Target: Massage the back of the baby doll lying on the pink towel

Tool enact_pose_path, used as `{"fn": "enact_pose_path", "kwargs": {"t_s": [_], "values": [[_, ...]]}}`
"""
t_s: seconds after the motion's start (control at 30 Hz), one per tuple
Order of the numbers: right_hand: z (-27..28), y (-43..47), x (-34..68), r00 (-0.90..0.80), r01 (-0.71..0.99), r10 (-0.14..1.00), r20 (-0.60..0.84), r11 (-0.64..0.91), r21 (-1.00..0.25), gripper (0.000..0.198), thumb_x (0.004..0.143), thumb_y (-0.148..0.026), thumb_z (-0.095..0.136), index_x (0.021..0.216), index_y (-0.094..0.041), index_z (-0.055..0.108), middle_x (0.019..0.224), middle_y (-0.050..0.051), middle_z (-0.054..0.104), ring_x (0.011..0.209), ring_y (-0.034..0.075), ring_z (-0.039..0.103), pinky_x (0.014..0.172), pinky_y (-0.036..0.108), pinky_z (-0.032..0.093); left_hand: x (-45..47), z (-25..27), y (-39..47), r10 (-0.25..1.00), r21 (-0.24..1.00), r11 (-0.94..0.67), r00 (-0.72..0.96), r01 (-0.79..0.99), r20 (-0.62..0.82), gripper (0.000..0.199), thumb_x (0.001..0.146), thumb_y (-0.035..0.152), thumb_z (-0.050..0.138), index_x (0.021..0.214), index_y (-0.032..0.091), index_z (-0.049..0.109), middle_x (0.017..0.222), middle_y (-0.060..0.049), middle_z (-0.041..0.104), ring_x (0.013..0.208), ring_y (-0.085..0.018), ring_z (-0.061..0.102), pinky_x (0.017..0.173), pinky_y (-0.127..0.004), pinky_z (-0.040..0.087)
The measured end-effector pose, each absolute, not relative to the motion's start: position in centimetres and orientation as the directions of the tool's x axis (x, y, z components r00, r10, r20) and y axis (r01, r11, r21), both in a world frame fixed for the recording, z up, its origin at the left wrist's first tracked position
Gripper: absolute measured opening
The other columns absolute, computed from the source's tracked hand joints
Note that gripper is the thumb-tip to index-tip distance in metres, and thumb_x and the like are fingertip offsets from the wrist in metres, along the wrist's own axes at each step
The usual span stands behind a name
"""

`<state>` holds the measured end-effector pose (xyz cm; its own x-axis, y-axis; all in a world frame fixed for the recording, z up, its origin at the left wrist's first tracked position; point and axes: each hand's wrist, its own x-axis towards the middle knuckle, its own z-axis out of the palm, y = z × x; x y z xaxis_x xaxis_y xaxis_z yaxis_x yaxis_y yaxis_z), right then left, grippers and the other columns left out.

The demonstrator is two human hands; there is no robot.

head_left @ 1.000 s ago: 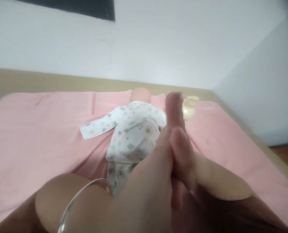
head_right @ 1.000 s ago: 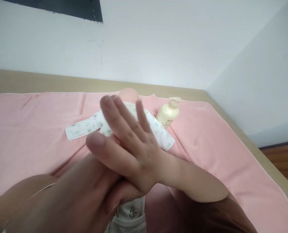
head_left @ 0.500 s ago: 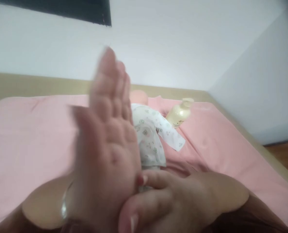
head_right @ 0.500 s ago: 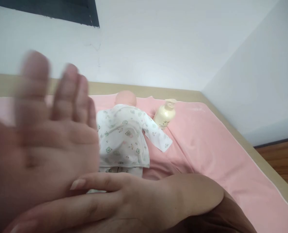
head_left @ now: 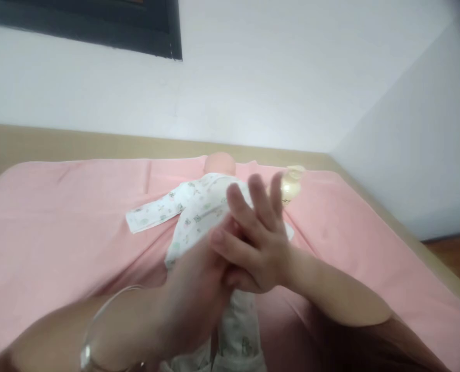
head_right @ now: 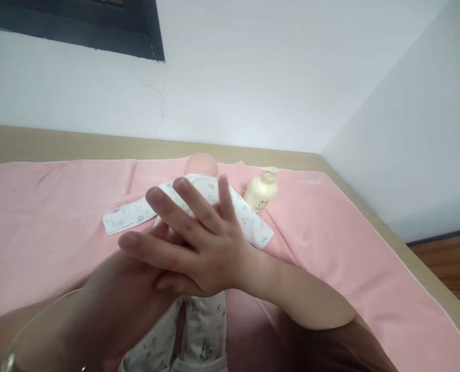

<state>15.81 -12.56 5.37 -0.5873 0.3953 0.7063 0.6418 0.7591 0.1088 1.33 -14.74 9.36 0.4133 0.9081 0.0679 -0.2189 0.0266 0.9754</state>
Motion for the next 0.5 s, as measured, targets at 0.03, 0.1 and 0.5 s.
{"fn": "enact_pose_path", "kwargs": {"t_s": [0.03,0.1,0.5], "values": [[5.2,-12.4,15.6,-0.582,0.638,0.371,0.724,0.76,0.123,0.059,0.099,-0.06,0.042,0.153,-0.038,0.038,0.16,0.0,0.041,0.158,0.031,-0.003,0.128,0.065,0.001,1.0,9.6,-13.9,0.888,0.969,0.088,0.46,-0.232,0.03,0.057,0.103,0.054,0.017,0.143,0.037,0.054,0.13,0.001,0.07,0.149,-0.027,0.041,0.117,-0.059,0.05],[4.6,-12.3,14.7,-0.615,0.629,0.396,0.682,0.768,0.121,0.06,0.103,-0.053,0.037,0.153,-0.019,0.04,0.16,0.013,0.041,0.158,0.031,0.003,0.13,0.06,0.012,0.2,9.5,-11.5,0.879,0.966,0.119,0.476,-0.228,0.004,0.063,0.103,0.053,0.012,0.142,0.029,0.055,0.136,-0.003,0.067,0.148,-0.029,0.043,0.118,-0.059,0.048],[-0.3,-4.1,16.7,-0.644,0.666,0.676,0.357,0.726,-0.174,0.046,0.105,-0.033,0.036,0.144,-0.02,0.057,0.158,0.007,0.044,0.153,0.027,0.033,0.127,0.059,0.022,-0.6,-1.0,-0.2,0.947,0.87,-0.319,0.101,0.376,0.304,0.044,0.096,0.039,0.04,0.124,0.016,0.065,0.132,-0.011,0.068,0.126,-0.026,0.061,0.118,-0.048,0.044]]}}
